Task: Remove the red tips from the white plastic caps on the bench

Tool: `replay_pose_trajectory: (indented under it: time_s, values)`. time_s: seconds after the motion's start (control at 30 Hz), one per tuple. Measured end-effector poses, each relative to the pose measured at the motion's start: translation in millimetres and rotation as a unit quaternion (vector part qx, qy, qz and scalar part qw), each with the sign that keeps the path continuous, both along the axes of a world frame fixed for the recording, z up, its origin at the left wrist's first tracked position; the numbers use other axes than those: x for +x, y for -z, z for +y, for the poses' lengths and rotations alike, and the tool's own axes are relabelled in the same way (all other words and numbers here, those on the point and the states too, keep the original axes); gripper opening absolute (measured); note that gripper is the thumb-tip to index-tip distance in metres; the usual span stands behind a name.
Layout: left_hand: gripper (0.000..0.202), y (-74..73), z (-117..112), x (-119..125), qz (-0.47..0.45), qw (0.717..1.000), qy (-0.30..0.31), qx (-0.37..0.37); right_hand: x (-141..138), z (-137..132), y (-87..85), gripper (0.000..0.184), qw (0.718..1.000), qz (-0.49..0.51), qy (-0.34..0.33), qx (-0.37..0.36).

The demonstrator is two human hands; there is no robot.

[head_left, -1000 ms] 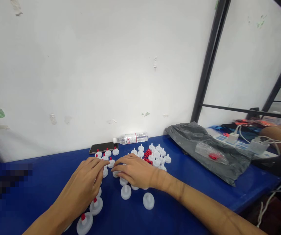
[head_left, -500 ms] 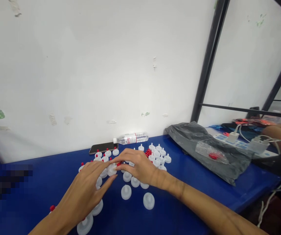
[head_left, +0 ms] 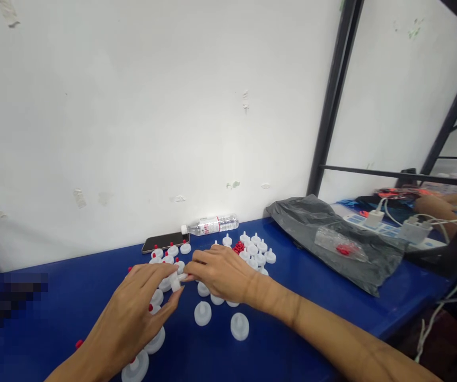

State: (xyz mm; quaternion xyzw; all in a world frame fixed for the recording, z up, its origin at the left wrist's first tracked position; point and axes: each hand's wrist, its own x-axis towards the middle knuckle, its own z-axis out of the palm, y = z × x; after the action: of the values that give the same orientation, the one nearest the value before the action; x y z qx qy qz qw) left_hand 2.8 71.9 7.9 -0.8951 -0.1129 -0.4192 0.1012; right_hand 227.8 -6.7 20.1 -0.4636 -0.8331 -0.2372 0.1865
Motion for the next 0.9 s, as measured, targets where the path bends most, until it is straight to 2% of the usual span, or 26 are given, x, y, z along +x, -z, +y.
replay_pose_trajectory:
  time_s: [0.1,0.27,0.33,0.43,0.47,0.53,0.6,0.63,0.73,0.83,0.9]
  values:
    - [0.026,-5.8,-2.4,-2.7,0.018,0.999,0.033,0.006,2.4,-3.5,-4.1,0.013,0.999,0.016,-0.037,-0.033]
    - [0.026,-13.8,-8.4,-2.1,0.039,0.996,0.043,0.062,7.0,-2.3,-6.8,0.014,0.994,0.053,-0.078,-0.063]
    - [0.019,-16.0,-12.0,1.0,0.019,0.999,0.039,0.028,6.8,0.0,-7.2,0.017,0.994,0.046,-0.087,-0.044]
    - [0.007,-22.3,-17.2,3.4,-0.002,0.995,-0.003,-0.097,11.2,3.0,-12.5,0.019,0.997,-0.002,-0.082,-0.006]
    - [0.008,-25.9,-17.9,2.6,0.0,0.988,-0.019,-0.15,16.7,3.7,-16.2,0.021,0.998,-0.013,-0.069,-0.006]
    - [0.013,-34.2,-16.3,-1.5,-0.002,0.97,-0.043,-0.24,36.4,4.5,-25.6,0.025,1.0,0.001,0.0,-0.026]
    - [0.017,-41.5,-10.9,-6.7,-0.019,0.961,-0.063,-0.27,65.3,5.4,-34.5,0.028,0.986,0.071,0.142,-0.046]
    - [0.018,-43.6,-7.4,-8.8,-0.03,0.964,-0.075,-0.254,80.9,6.2,-37.4,0.027,0.978,0.086,0.185,-0.046]
    - [0.025,-40.1,3.2,-10.9,-0.051,0.981,-0.098,-0.159,118.1,10.4,-36.7,0.028,0.963,0.1,0.236,-0.081]
    - [0.027,-26.5,10.1,-8.7,-0.037,0.996,-0.058,-0.05,130.3,15.6,-27.2,0.019,0.956,0.105,0.23,-0.145]
    - [0.026,-18.2,12.4,-7.4,-0.012,0.999,-0.029,-0.006,128.3,17.7,-22.0,0.019,0.953,0.113,0.216,-0.183]
